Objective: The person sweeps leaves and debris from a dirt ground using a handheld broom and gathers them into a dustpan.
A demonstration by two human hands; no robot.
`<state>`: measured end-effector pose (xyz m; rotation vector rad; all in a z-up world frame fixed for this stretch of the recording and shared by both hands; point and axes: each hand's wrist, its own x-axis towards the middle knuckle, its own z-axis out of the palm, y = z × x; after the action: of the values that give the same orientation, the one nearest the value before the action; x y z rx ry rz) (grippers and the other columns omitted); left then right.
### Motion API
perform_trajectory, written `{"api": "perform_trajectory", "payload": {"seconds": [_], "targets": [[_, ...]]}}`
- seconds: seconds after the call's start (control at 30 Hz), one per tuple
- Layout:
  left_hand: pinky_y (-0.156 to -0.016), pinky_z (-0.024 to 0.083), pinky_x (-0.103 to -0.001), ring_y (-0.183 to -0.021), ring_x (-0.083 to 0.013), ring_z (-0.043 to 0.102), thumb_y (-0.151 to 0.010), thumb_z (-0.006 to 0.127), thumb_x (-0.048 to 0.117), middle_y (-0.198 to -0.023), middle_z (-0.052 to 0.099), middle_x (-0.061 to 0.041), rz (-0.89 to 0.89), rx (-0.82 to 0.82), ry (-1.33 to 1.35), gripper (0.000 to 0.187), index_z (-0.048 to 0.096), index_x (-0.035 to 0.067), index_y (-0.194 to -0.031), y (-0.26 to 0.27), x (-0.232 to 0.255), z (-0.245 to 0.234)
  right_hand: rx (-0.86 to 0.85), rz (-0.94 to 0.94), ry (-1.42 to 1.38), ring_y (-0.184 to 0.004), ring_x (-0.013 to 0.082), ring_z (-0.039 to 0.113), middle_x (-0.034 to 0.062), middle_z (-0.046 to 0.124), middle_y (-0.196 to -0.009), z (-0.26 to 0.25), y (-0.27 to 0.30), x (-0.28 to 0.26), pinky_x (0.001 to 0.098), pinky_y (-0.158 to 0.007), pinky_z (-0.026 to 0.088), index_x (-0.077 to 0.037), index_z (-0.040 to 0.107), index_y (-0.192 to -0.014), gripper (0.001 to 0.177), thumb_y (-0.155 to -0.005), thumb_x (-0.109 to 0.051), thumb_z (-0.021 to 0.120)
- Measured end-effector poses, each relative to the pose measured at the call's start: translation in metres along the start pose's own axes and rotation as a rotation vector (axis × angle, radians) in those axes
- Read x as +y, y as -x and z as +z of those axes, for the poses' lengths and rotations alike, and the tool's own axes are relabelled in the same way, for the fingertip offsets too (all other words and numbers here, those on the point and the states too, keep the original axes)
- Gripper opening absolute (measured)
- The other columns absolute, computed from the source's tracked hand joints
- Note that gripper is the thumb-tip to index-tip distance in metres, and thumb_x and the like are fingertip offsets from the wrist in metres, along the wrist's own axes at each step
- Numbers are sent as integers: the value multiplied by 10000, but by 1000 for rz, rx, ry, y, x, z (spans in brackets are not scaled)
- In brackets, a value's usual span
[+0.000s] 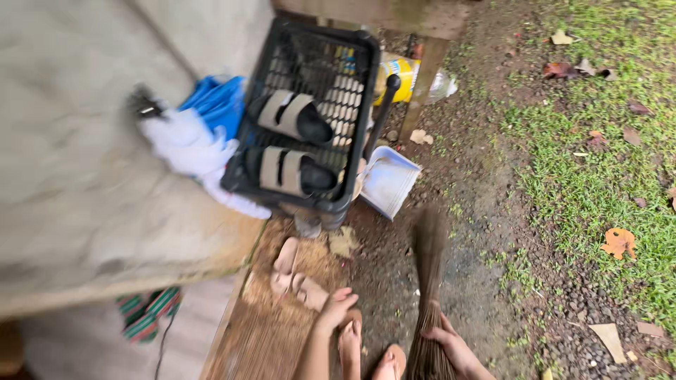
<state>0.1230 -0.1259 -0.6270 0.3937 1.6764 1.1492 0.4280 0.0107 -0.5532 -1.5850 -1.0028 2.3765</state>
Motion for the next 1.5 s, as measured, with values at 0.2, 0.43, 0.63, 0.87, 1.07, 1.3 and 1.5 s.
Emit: {"api": "perform_trajectory", "payload": {"seconds": [0.2, 0.43, 0.63, 0.87, 1.07, 1.3, 1.5], "targets": [[-999, 515, -315, -1174, -200, 680, -919, 712, 185, -1225, 745, -137, 69, 269, 113, 413, 673, -36, -1266, 82, -20, -74, -316, 192, 248, -1106, 256, 696, 156, 736, -1278, 55, 58, 20, 367, -983, 520, -106, 574, -1428, 763, -688, -156, 750], [-1068, 456, -312, -1255, -201, 637, -931, 690, 184, -1322, 699, -130, 33, 341, 141, 457, 613, 4, -1344, 128, -25, -111, -89, 115, 1003, -801, 231, 763, 123, 806, -979, 107, -12, 0, 358, -756, 627, -118, 785, -1219, 582, -659, -232, 891], [-1065, 488, -335, -1259, -219, 648, -914, 702, 194, -1335, 699, -147, 107, 395, 153, 479, 627, -18, -1337, 174, -21, -155, 224, 17, 556, -691, 245, 702, 177, 776, -905, 59, 32, -6, 371, -674, 578, -229, 652, -1405, 744, -693, -68, 797], [-1082, 453, -326, -1310, -204, 580, -927, 711, 244, -1396, 625, -109, -12, 403, 41, 493, 589, 32, -1356, 219, -40, -186, -9, 20, 646, -754, 171, 726, 92, 789, -931, 119, 95, 69, 294, -707, 556, -181, 657, -1426, 719, -730, -110, 823], [-1007, 529, -342, -1188, -228, 697, -895, 711, 267, -1279, 725, -128, 52, 481, -49, 471, 645, 35, -1300, 263, -70, -217, -163, 107, 398, -651, 285, 694, 217, 730, -871, 225, 132, 92, 396, -605, 563, -132, 531, -1493, 774, -749, -71, 735], [-965, 541, -360, -1162, -281, 682, -832, 723, 218, -1255, 690, -161, 47, 559, -243, 511, 637, 93, -1320, 301, -96, -214, -265, 388, 582, -726, 294, 706, 221, 747, -1006, 297, 181, 73, 390, -647, 581, -191, 413, -1570, 834, -787, -133, 696], [-1002, 485, -422, -1211, -341, 598, -834, 725, 212, -1284, 626, -173, -112, 632, -291, 497, 614, 147, -1314, 336, -128, -177, -611, 213, 1231, -878, 252, 751, 156, 770, -1059, 323, 158, 90, 362, -753, 591, -162, 313, -1603, 962, -756, -138, 770]]}}
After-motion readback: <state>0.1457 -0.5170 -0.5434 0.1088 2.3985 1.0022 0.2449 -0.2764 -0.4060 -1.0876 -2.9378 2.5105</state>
